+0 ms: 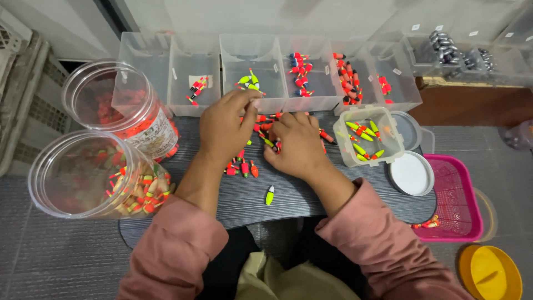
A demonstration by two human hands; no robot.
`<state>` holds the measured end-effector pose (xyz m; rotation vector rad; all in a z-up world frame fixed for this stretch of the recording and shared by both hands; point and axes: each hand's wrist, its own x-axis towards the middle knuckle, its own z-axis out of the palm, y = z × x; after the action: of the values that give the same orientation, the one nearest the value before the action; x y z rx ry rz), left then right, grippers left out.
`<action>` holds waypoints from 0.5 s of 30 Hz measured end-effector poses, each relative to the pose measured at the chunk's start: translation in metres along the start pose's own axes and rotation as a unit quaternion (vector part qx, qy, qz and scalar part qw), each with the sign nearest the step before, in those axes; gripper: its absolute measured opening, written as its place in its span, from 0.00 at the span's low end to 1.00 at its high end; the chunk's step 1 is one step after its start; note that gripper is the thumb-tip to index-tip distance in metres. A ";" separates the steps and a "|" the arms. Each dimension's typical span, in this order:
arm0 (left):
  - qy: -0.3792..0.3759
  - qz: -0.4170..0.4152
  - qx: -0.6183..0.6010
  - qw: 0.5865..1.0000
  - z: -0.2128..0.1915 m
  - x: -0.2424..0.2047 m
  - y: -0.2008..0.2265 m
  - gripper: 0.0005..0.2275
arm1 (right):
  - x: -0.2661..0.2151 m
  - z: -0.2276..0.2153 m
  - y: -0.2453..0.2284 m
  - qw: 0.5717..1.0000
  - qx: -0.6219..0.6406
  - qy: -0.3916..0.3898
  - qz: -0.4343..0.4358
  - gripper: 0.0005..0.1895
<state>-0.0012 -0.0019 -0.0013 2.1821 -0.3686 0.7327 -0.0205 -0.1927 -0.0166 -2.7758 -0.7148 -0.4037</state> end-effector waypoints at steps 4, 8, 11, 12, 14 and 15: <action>-0.031 0.042 -0.032 0.998 0.000 0.000 -0.002 0.08 | 0.002 0.003 0.005 0.998 0.062 0.020 0.023 0.12; -0.041 0.063 -0.053 0.996 -0.002 0.000 0.001 0.09 | 0.010 -0.007 0.008 0.965 0.222 0.121 0.063 0.10; -0.069 0.050 -0.082 0.993 -0.005 0.000 0.011 0.06 | 0.009 -0.015 0.009 0.949 0.244 0.198 0.025 0.09; -0.085 0.037 -0.092 0.991 -0.005 0.000 0.013 0.06 | 0.009 -0.016 0.008 0.946 0.250 0.207 0.009 0.09; -0.102 0.025 -0.102 0.989 -0.008 0.000 0.017 0.07 | 0.010 -0.018 0.006 0.942 0.257 0.217 -0.008 0.09; -0.103 0.007 -0.123 0.987 -0.009 -0.001 0.019 0.07 | 0.010 -0.020 0.006 0.939 0.263 0.223 -0.014 0.08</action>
<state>-0.0152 -0.0073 0.0144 2.0260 -0.5498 0.4436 -0.0137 -0.1993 0.0041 -2.0726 -0.6328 -0.7013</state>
